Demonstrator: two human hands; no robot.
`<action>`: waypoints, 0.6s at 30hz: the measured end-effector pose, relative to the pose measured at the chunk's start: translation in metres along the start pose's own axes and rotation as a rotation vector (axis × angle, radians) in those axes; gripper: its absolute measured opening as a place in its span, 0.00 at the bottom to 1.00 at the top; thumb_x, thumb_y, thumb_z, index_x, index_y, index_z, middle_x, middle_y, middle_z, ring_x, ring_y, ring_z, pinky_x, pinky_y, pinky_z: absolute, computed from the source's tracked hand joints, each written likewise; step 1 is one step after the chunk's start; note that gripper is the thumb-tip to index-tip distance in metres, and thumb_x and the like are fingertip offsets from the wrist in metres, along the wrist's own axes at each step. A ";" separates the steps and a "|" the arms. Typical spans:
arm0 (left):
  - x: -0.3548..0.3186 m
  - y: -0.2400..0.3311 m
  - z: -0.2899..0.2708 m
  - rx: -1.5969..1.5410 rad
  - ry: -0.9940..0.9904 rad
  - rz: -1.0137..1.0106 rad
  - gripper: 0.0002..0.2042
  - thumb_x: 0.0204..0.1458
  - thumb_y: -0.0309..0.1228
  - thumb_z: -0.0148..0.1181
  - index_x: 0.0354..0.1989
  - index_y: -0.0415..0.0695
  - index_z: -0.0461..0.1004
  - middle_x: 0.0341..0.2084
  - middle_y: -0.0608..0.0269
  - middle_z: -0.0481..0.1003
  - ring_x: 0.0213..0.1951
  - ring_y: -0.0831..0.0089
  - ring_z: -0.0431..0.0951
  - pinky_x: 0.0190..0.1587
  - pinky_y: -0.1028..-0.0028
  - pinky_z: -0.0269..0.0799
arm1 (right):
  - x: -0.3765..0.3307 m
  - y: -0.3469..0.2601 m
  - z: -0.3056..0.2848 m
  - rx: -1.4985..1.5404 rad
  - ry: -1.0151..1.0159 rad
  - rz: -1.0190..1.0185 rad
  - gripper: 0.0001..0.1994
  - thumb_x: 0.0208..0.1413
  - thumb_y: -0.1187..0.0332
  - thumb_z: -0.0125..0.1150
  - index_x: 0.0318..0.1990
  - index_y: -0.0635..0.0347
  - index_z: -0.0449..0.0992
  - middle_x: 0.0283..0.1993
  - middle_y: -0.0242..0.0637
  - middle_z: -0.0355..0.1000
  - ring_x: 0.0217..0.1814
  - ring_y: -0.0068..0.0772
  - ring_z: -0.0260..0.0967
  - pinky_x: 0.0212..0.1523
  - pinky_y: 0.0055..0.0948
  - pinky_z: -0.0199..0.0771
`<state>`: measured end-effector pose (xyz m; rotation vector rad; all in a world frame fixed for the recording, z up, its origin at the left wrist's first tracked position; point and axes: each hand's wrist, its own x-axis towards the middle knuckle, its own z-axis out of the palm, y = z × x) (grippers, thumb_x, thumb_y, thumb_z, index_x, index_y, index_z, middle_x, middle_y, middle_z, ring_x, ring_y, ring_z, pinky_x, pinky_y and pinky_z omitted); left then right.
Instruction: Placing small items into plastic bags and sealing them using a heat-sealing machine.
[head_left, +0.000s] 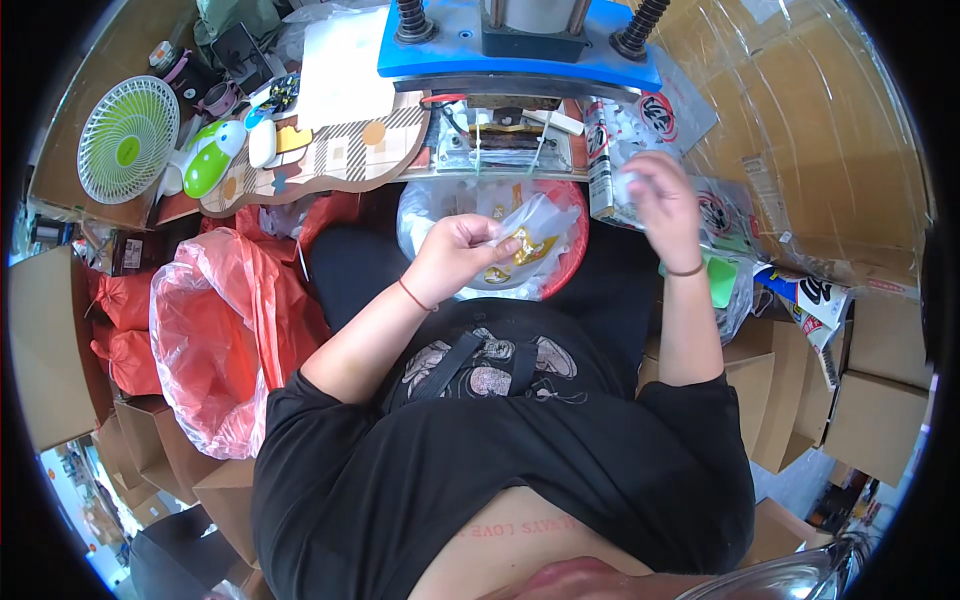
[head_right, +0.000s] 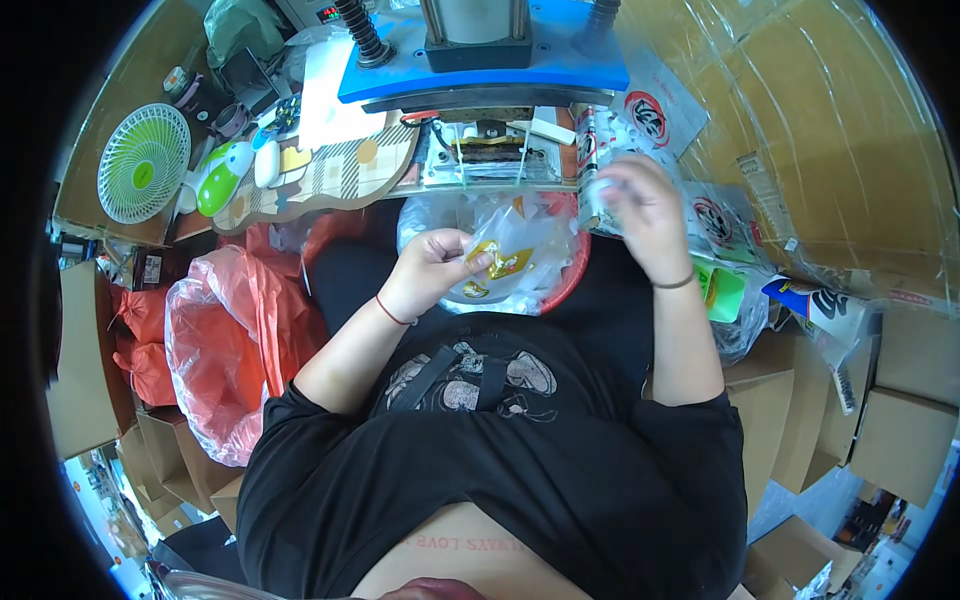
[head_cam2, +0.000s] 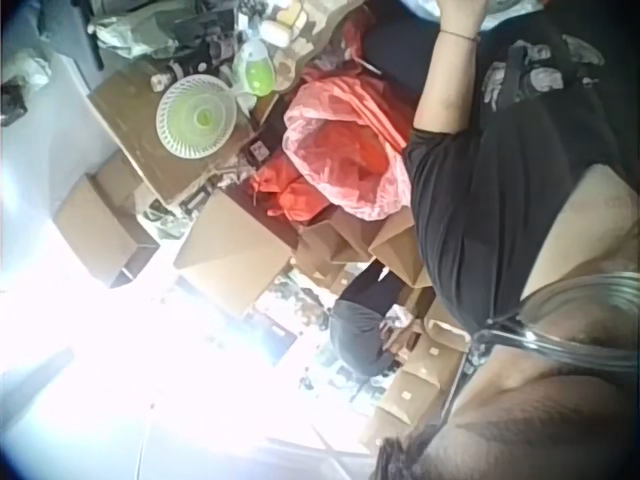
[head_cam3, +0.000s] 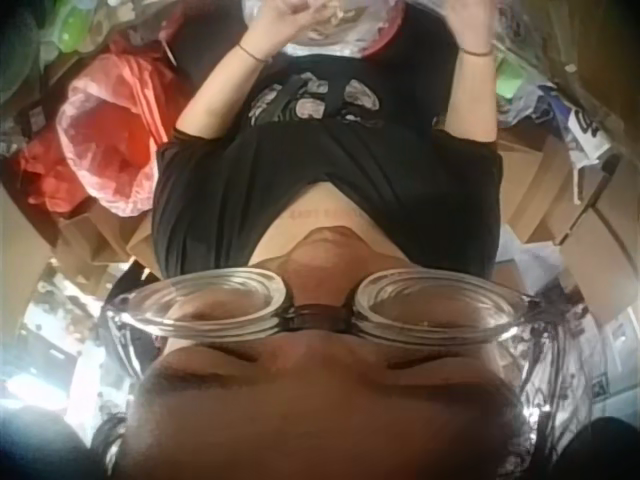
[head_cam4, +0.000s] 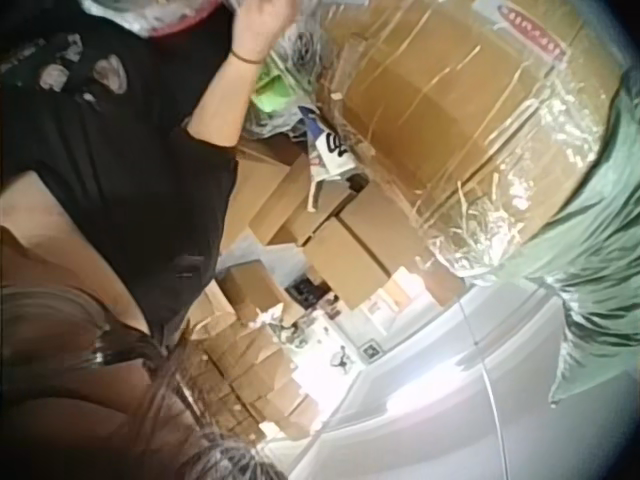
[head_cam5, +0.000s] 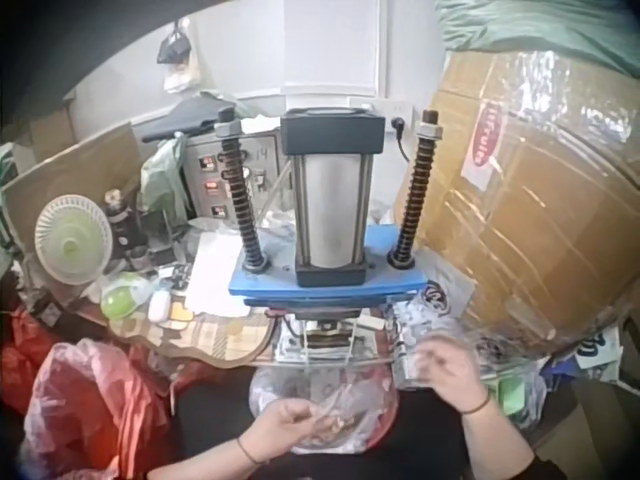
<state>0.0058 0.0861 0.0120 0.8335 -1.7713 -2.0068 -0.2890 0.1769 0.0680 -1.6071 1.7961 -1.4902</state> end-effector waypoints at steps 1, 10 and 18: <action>0.000 0.002 0.003 0.017 0.003 0.002 0.10 0.60 0.33 0.64 0.38 0.37 0.80 0.30 0.67 0.81 0.34 0.84 0.78 0.40 0.80 0.74 | 0.003 -0.017 0.010 -0.007 -0.157 -0.129 0.07 0.62 0.69 0.61 0.43 0.59 0.77 0.36 0.36 0.75 0.35 0.34 0.72 0.39 0.30 0.71; -0.006 0.009 0.016 -0.255 -0.160 -0.030 0.09 0.59 0.31 0.64 0.43 0.38 0.79 0.33 0.67 0.81 0.36 0.84 0.78 0.40 0.80 0.74 | 0.024 -0.055 0.029 -0.056 -0.528 -0.256 0.09 0.63 0.65 0.59 0.41 0.63 0.78 0.35 0.36 0.73 0.38 0.35 0.71 0.42 0.33 0.71; -0.001 0.021 0.022 -0.532 -0.228 -0.157 0.12 0.59 0.28 0.62 0.50 0.38 0.77 0.42 0.62 0.80 0.43 0.77 0.80 0.50 0.74 0.75 | 0.048 -0.016 0.010 -0.615 -0.248 -0.208 0.10 0.59 0.70 0.59 0.47 0.58 0.77 0.43 0.41 0.75 0.46 0.48 0.74 0.43 0.38 0.74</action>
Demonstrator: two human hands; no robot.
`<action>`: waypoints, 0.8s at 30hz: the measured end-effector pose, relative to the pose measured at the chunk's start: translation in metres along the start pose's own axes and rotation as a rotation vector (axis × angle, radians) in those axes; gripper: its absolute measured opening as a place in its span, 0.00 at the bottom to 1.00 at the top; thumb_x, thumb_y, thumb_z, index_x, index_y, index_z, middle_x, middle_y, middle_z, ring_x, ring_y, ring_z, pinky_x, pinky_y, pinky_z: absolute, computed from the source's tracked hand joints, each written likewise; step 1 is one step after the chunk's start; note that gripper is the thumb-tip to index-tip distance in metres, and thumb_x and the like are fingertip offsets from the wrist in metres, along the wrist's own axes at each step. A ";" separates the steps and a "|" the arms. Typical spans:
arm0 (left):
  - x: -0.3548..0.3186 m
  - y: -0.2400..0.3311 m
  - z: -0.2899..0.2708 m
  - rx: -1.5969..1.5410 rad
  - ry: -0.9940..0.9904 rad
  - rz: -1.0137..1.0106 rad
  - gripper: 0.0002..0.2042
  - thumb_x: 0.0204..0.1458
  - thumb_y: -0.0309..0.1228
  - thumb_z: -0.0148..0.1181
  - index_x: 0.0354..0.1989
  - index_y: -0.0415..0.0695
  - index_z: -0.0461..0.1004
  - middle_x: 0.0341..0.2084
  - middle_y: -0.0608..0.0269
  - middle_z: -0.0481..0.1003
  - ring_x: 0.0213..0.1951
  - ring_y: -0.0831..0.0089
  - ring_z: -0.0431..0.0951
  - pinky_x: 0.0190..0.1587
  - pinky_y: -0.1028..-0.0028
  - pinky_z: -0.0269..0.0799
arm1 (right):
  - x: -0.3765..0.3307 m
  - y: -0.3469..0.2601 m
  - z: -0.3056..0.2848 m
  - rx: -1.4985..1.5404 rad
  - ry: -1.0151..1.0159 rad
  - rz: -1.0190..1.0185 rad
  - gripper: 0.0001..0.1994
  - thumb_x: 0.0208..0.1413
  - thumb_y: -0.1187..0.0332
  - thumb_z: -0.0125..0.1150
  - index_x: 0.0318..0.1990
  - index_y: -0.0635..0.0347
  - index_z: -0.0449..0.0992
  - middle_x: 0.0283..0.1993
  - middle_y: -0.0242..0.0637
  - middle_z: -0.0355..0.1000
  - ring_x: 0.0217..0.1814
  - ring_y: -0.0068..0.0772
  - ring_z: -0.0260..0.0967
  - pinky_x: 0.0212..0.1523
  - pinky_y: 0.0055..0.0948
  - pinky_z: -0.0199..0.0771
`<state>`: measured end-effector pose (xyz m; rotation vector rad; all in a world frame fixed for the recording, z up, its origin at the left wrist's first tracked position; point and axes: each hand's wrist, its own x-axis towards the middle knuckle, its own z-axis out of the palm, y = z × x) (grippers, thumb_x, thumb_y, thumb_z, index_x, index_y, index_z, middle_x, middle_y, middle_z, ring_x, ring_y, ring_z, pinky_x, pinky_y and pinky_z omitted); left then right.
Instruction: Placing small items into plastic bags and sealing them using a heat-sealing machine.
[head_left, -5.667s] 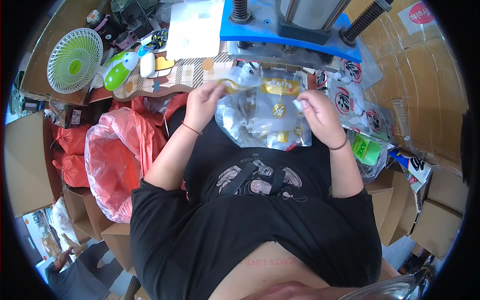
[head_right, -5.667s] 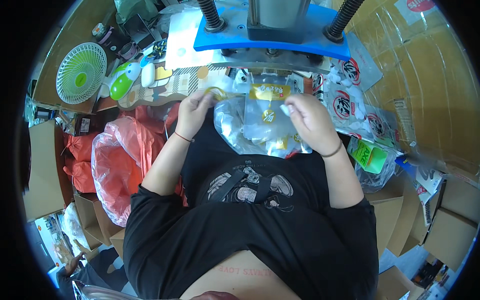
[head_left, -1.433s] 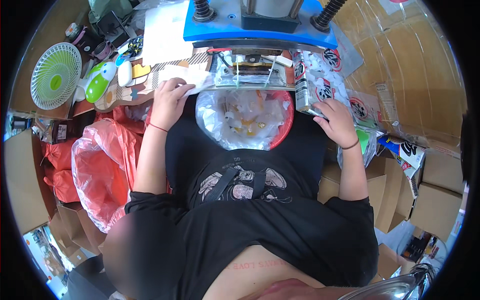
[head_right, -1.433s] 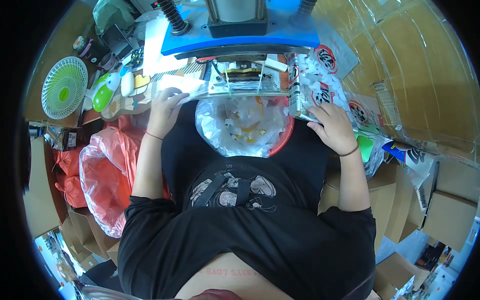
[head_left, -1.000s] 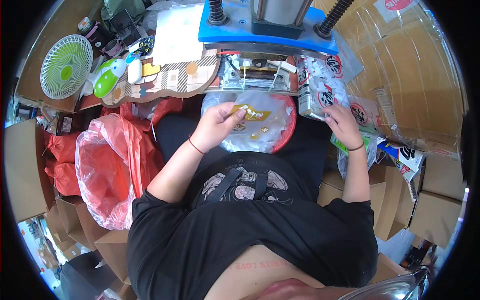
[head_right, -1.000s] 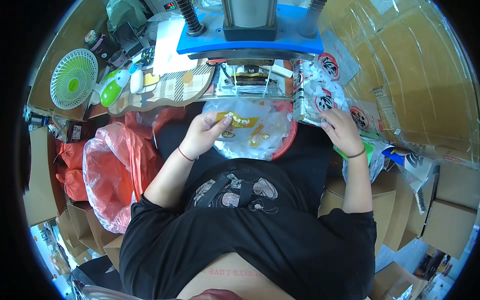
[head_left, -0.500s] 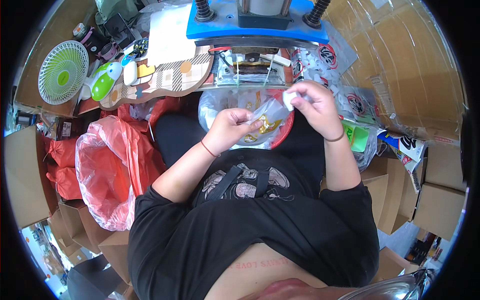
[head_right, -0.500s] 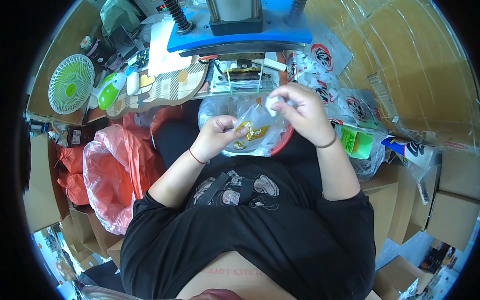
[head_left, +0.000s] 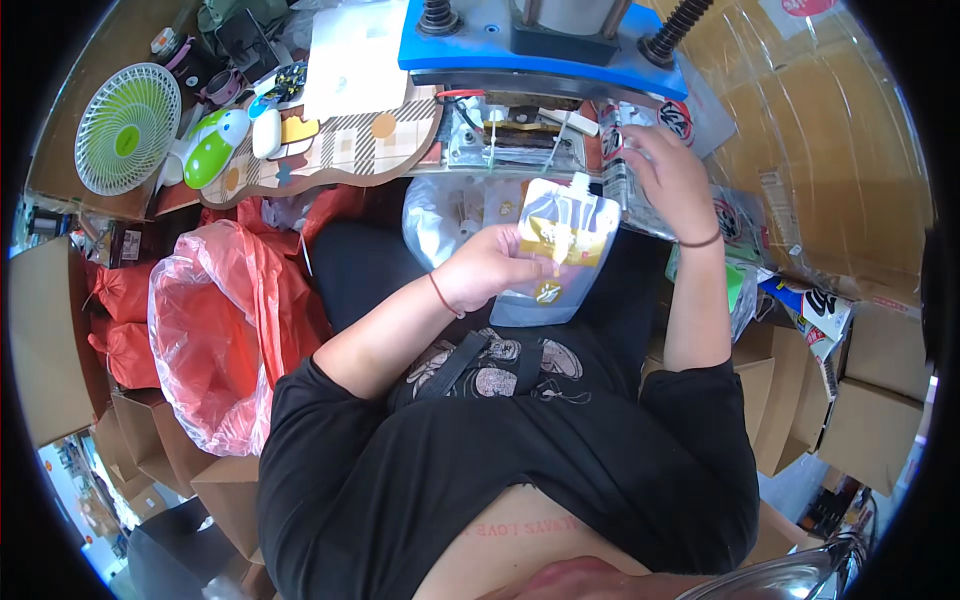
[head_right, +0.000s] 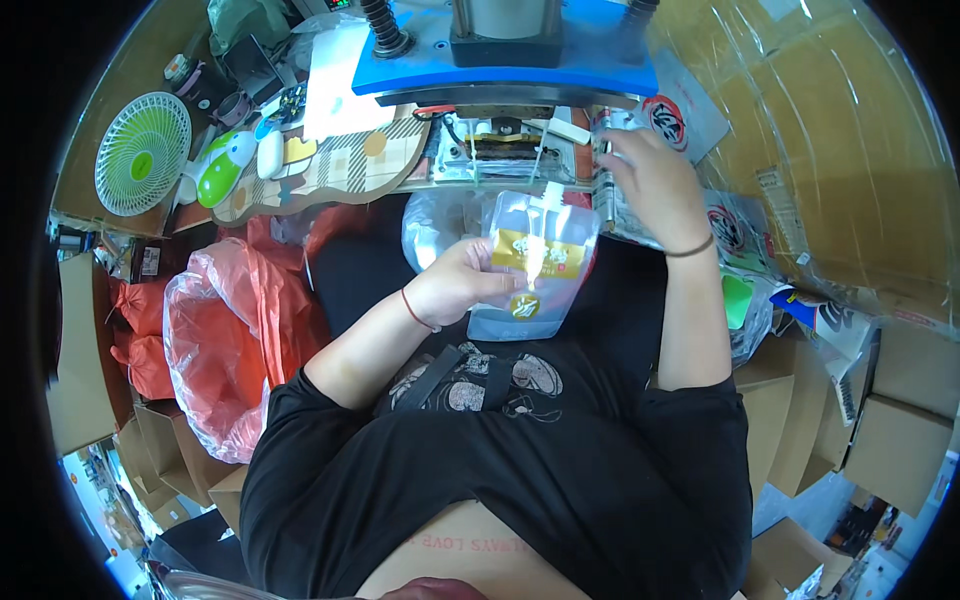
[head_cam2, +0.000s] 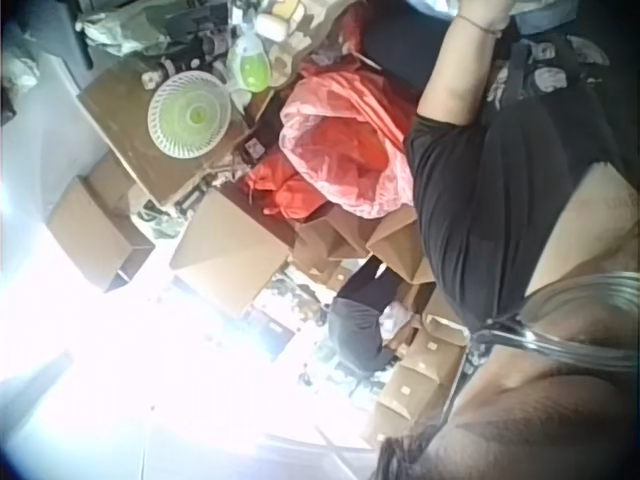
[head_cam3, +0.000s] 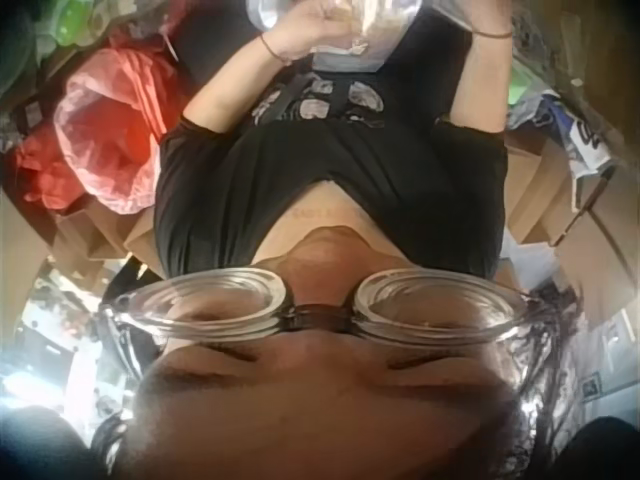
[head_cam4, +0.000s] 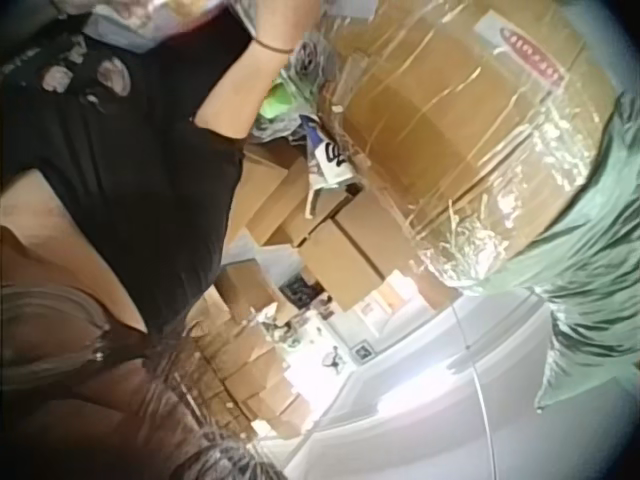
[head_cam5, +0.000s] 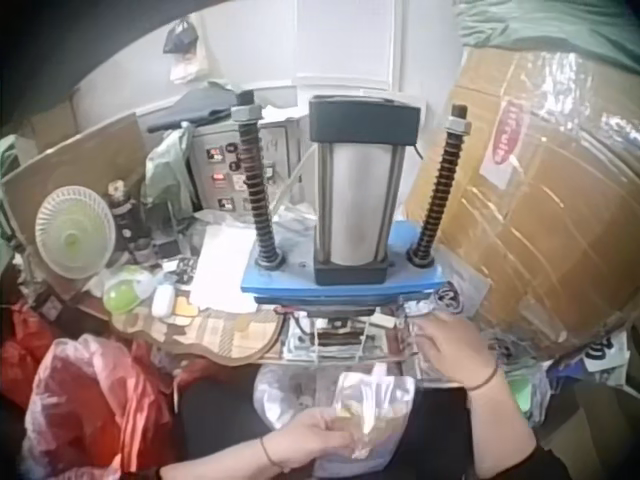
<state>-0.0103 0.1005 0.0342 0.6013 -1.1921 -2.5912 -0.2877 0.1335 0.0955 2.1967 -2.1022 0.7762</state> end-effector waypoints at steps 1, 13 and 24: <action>0.005 0.001 -0.006 0.016 0.002 -0.005 0.13 0.58 0.27 0.63 0.51 0.38 0.77 0.44 0.61 0.80 0.44 0.75 0.80 0.52 0.73 0.75 | -0.009 0.018 0.005 -0.004 0.002 0.000 0.10 0.59 0.70 0.59 0.47 0.58 0.77 0.43 0.41 0.75 0.46 0.48 0.74 0.43 0.38 0.74; 0.047 0.047 -0.075 0.397 0.583 0.151 0.23 0.57 0.27 0.63 0.58 0.30 0.64 0.38 0.54 0.79 0.37 0.70 0.80 0.43 0.70 0.78 | -0.031 0.052 0.048 -0.110 0.013 0.161 0.14 0.56 0.72 0.60 0.51 0.58 0.73 0.48 0.46 0.74 0.50 0.52 0.73 0.48 0.42 0.74; -0.028 0.068 -0.148 2.137 0.653 0.579 0.27 0.55 0.37 0.64 0.63 0.47 0.66 0.59 0.49 0.69 0.59 0.50 0.69 0.56 0.61 0.67 | -0.038 0.033 0.020 0.081 0.251 0.178 0.10 0.65 0.68 0.53 0.47 0.64 0.74 0.43 0.48 0.74 0.45 0.51 0.73 0.47 0.38 0.72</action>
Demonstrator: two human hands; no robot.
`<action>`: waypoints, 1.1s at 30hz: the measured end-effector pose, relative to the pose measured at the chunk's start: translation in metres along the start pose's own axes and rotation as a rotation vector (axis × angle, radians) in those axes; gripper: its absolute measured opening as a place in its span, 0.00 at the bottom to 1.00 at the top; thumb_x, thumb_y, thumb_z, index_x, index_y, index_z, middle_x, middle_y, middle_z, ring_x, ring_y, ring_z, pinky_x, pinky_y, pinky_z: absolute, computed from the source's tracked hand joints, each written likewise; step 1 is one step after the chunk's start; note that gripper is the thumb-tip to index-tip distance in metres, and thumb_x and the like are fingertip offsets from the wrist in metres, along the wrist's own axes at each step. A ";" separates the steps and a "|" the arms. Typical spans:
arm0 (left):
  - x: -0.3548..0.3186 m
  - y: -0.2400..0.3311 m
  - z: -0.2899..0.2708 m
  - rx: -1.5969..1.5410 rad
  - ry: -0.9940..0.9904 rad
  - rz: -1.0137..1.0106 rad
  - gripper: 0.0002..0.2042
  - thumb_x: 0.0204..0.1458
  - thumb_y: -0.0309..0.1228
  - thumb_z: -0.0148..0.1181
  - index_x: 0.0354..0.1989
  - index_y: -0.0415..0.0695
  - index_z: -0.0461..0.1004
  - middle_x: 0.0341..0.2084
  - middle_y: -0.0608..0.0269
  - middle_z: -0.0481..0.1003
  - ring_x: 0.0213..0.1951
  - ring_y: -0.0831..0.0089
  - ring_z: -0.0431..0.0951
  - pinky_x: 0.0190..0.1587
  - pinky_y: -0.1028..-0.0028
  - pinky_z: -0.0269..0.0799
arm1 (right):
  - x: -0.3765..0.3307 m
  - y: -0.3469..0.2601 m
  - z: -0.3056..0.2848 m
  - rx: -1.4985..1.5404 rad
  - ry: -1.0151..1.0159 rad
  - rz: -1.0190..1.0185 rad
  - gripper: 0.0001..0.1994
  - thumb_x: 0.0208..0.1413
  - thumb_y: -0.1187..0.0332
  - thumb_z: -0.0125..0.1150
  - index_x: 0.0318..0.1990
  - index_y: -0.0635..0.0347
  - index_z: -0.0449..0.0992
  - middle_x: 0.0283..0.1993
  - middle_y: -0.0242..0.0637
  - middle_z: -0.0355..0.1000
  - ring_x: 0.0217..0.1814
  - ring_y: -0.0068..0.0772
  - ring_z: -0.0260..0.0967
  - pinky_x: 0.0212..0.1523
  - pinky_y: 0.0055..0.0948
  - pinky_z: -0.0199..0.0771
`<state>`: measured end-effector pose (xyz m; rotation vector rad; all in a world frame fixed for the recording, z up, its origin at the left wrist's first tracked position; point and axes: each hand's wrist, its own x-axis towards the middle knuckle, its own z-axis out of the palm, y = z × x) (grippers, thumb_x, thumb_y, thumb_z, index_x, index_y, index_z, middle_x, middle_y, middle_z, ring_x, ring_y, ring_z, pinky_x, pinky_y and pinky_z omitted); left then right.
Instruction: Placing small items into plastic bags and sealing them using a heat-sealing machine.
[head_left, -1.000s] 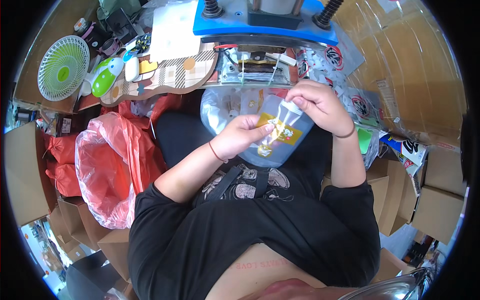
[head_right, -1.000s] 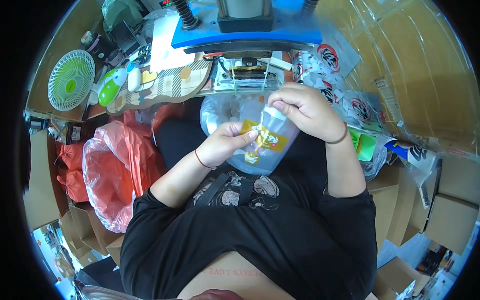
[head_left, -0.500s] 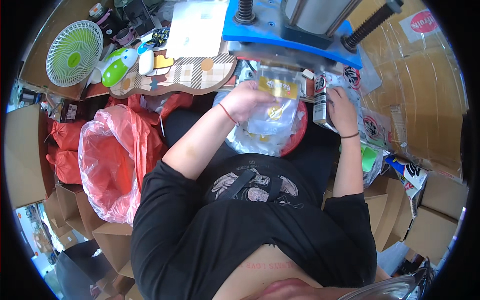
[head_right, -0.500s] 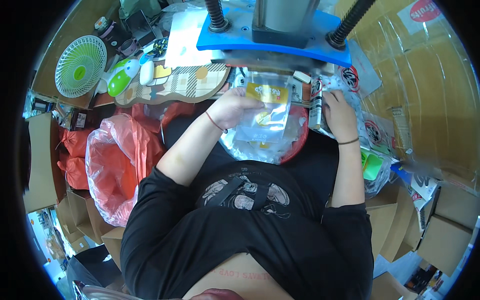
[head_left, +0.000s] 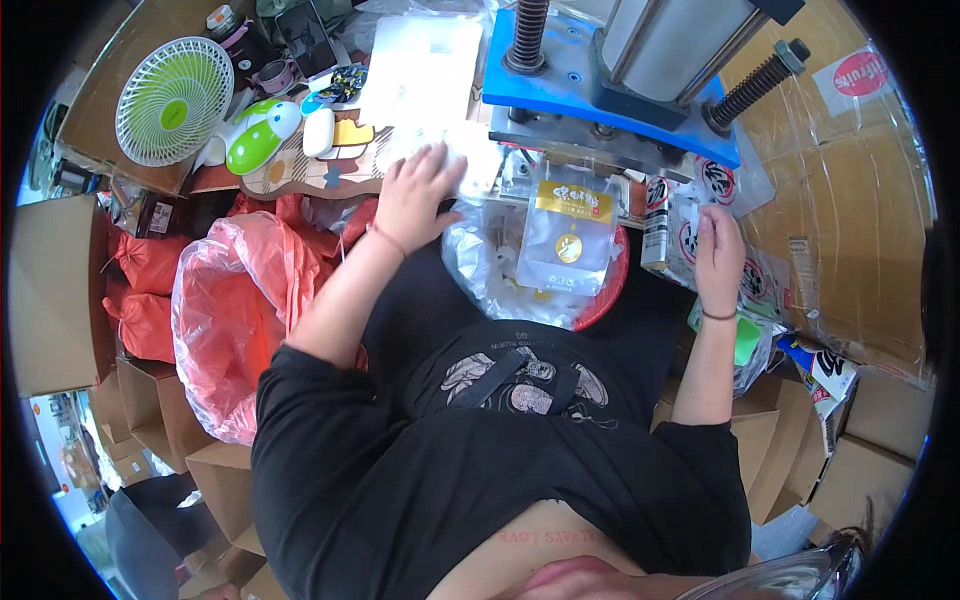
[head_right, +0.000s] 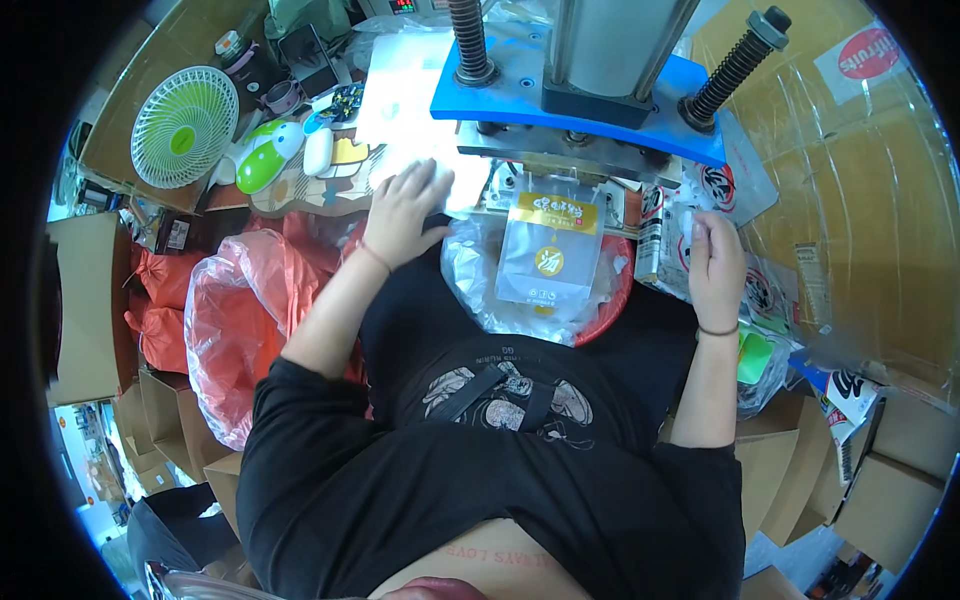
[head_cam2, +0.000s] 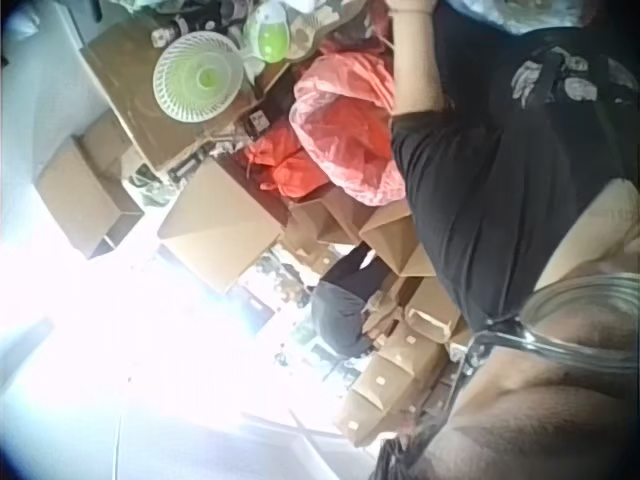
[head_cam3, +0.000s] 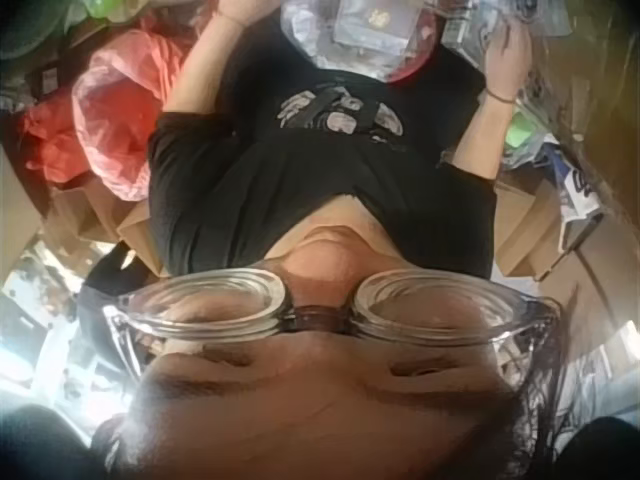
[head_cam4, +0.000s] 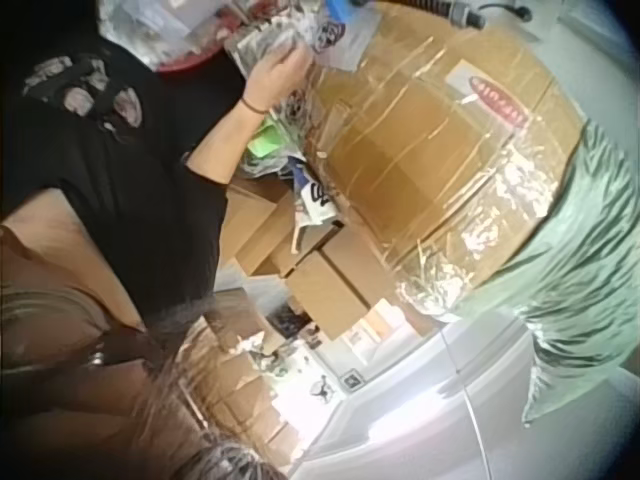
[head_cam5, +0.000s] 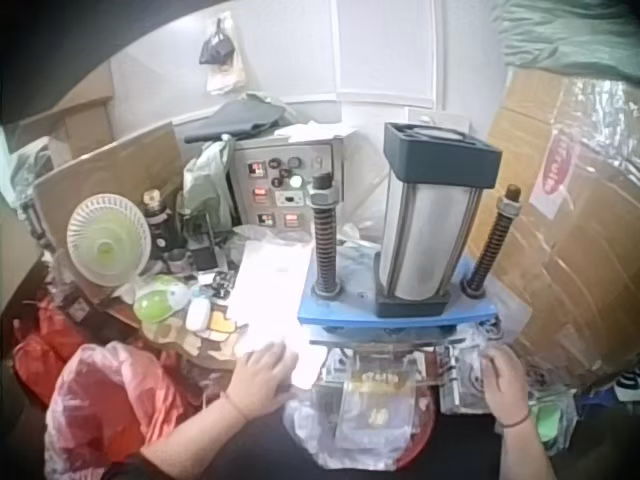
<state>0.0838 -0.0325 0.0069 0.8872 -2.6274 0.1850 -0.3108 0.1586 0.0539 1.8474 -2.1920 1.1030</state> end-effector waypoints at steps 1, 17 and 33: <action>-0.006 0.001 0.000 0.002 -0.002 -0.005 0.27 0.55 0.37 0.64 0.63 0.47 0.66 0.59 0.49 0.69 0.59 0.50 0.69 0.56 0.61 0.67 | 0.000 -0.013 0.002 0.069 -0.032 -0.036 0.09 0.65 0.68 0.53 0.46 0.64 0.74 0.42 0.47 0.74 0.44 0.50 0.73 0.47 0.37 0.72; 0.003 0.125 -0.014 -1.734 -0.375 -0.518 0.10 0.61 0.32 0.62 0.44 0.37 0.80 0.30 0.69 0.80 0.31 0.85 0.75 0.37 0.78 0.73 | 0.044 -0.104 0.015 0.379 -0.444 -0.257 0.08 0.60 0.69 0.60 0.43 0.62 0.78 0.36 0.40 0.77 0.40 0.36 0.75 0.44 0.31 0.72; 0.055 0.098 0.031 -2.113 -0.463 -0.841 0.14 0.59 0.26 0.61 0.51 0.35 0.73 0.39 0.59 0.80 0.38 0.74 0.82 0.40 0.76 0.80 | -0.005 0.023 0.026 -0.202 0.102 -0.226 0.15 0.59 0.74 0.58 0.54 0.64 0.69 0.43 0.49 0.71 0.47 0.51 0.70 0.51 0.41 0.69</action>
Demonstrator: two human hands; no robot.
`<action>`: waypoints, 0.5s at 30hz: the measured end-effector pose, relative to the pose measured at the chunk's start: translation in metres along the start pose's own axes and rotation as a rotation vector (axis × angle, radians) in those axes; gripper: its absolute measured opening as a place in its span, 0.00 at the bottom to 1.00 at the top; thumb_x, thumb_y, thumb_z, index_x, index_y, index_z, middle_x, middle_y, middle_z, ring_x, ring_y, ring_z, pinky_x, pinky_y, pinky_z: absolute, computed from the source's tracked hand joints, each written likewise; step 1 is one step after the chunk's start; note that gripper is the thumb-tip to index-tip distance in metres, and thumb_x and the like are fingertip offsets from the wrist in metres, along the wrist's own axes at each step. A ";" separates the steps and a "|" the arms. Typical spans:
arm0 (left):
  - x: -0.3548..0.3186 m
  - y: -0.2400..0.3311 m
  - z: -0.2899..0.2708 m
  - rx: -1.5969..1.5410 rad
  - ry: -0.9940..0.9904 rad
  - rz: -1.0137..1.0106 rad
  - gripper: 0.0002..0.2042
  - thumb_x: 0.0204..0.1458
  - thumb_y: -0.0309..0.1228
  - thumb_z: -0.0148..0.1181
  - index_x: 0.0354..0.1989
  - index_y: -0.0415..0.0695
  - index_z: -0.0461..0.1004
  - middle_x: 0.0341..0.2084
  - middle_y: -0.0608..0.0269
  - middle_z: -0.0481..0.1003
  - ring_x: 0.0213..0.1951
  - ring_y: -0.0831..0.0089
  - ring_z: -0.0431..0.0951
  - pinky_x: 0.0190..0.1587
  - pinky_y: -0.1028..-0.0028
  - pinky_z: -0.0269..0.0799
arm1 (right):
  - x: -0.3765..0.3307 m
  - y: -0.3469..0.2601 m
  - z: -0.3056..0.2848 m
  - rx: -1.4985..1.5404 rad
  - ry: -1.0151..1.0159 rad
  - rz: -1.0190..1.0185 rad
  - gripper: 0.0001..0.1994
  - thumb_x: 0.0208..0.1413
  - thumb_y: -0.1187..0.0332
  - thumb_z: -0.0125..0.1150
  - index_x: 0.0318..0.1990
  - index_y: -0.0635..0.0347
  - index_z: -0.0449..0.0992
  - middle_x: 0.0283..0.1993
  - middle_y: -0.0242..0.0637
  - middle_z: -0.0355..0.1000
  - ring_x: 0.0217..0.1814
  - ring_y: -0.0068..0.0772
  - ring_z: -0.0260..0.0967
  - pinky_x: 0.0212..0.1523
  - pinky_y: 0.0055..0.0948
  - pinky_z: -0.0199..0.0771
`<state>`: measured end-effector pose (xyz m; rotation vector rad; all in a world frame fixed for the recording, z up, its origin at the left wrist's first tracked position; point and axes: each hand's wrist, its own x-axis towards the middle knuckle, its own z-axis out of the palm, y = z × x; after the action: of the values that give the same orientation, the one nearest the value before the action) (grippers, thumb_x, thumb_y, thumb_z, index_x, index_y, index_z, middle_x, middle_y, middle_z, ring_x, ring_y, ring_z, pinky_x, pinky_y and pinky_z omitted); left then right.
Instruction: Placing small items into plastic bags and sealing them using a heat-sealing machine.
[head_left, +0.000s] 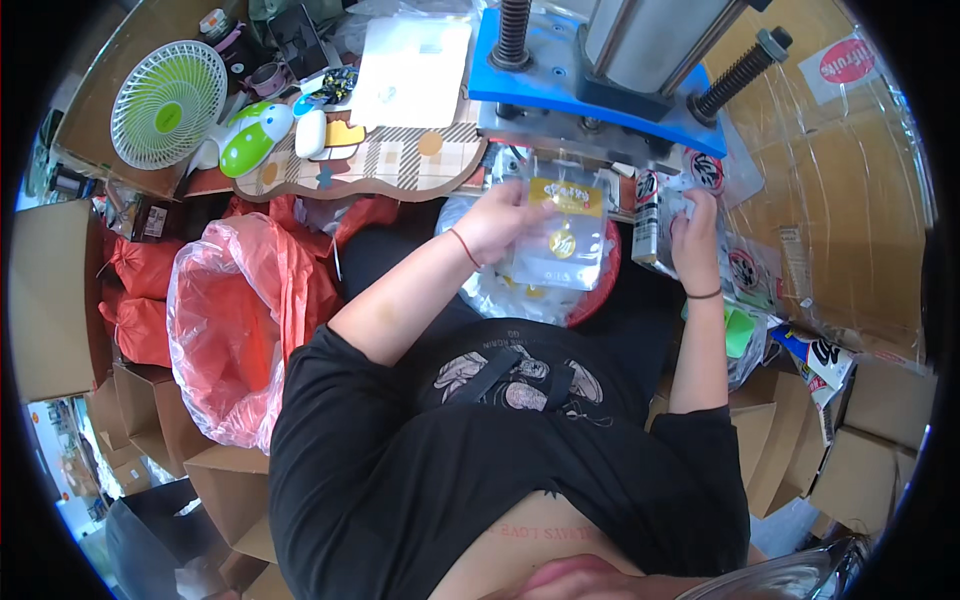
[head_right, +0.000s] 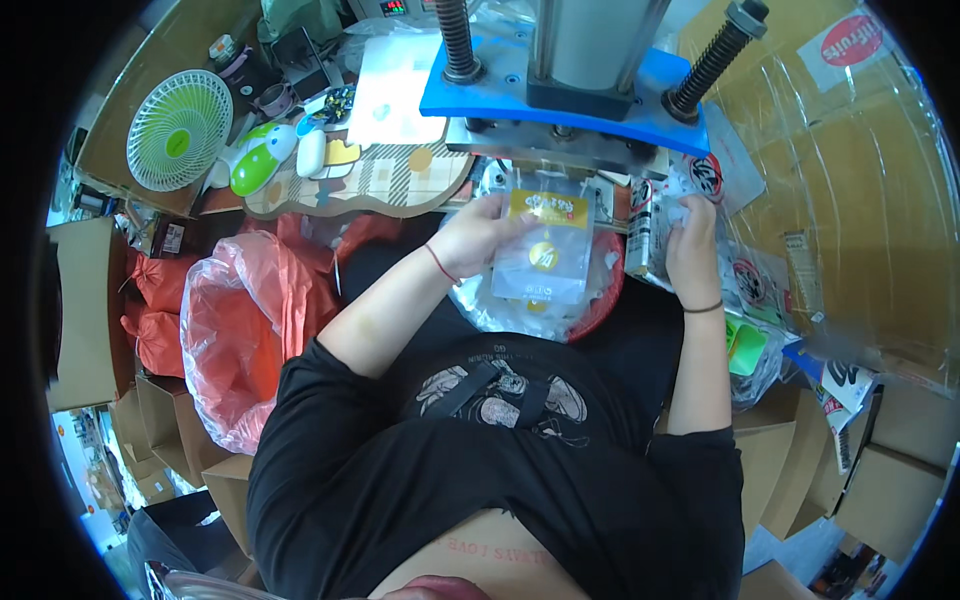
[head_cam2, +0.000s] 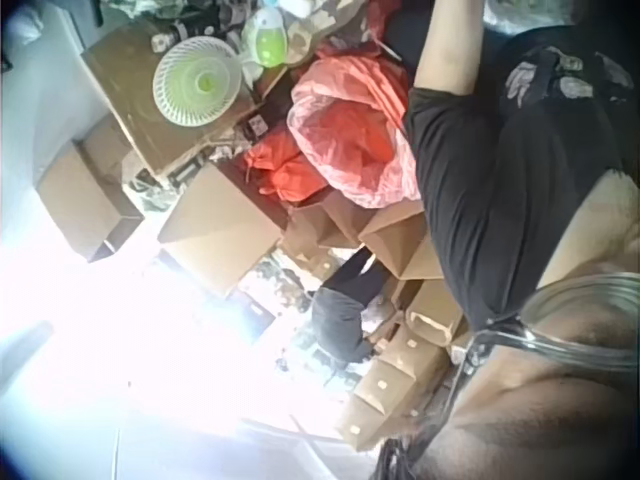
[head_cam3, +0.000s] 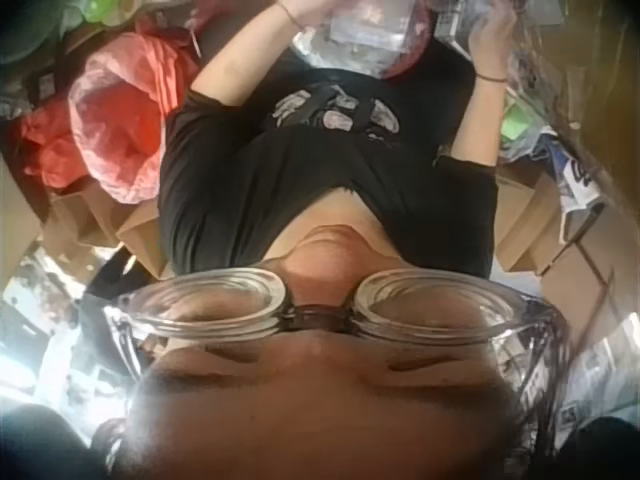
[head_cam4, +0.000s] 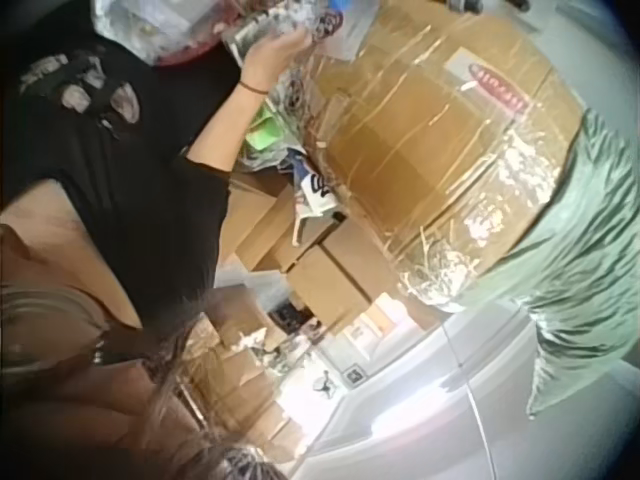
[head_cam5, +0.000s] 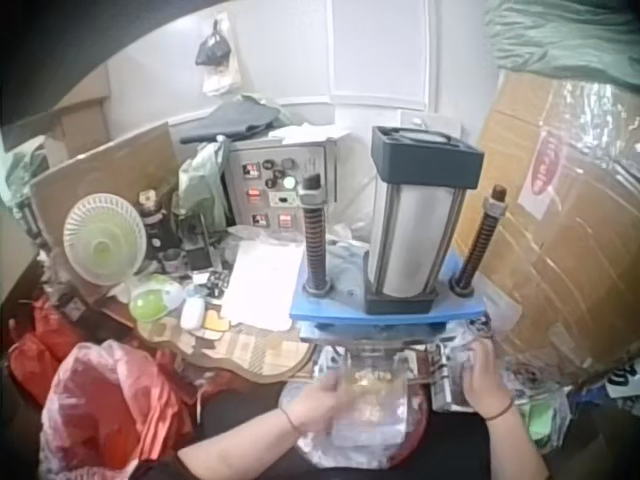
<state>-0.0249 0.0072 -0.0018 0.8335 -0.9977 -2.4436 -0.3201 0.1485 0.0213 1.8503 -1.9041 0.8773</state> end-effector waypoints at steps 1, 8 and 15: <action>-0.001 0.015 -0.004 0.211 0.238 0.091 0.17 0.60 0.29 0.60 0.54 0.36 0.71 0.42 0.53 0.79 0.42 0.68 0.81 0.43 0.73 0.79 | 0.000 0.002 0.002 0.019 0.010 -0.005 0.17 0.59 0.74 0.57 0.55 0.64 0.68 0.43 0.51 0.70 0.49 0.52 0.70 0.52 0.41 0.69; -0.007 0.073 -0.121 2.023 0.861 0.948 0.25 0.60 0.45 0.55 0.63 0.47 0.66 0.58 0.43 0.69 0.60 0.44 0.68 0.62 0.55 0.64 | 0.008 -0.013 -0.019 -0.033 -0.240 0.210 0.14 0.62 0.71 0.55 0.53 0.65 0.71 0.45 0.49 0.72 0.50 0.53 0.70 0.53 0.40 0.70; -0.076 0.022 -0.083 1.645 0.360 0.674 0.15 0.61 0.38 0.58 0.52 0.45 0.77 0.46 0.56 0.78 0.47 0.68 0.78 0.49 0.70 0.72 | 0.005 -0.058 -0.019 0.291 -0.108 0.094 0.10 0.63 0.70 0.57 0.49 0.64 0.74 0.41 0.44 0.74 0.42 0.46 0.72 0.46 0.38 0.72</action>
<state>0.0882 -0.0095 -0.0042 0.9637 -2.4866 -0.5027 -0.2669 0.1589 0.0497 2.0210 -2.0318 1.1607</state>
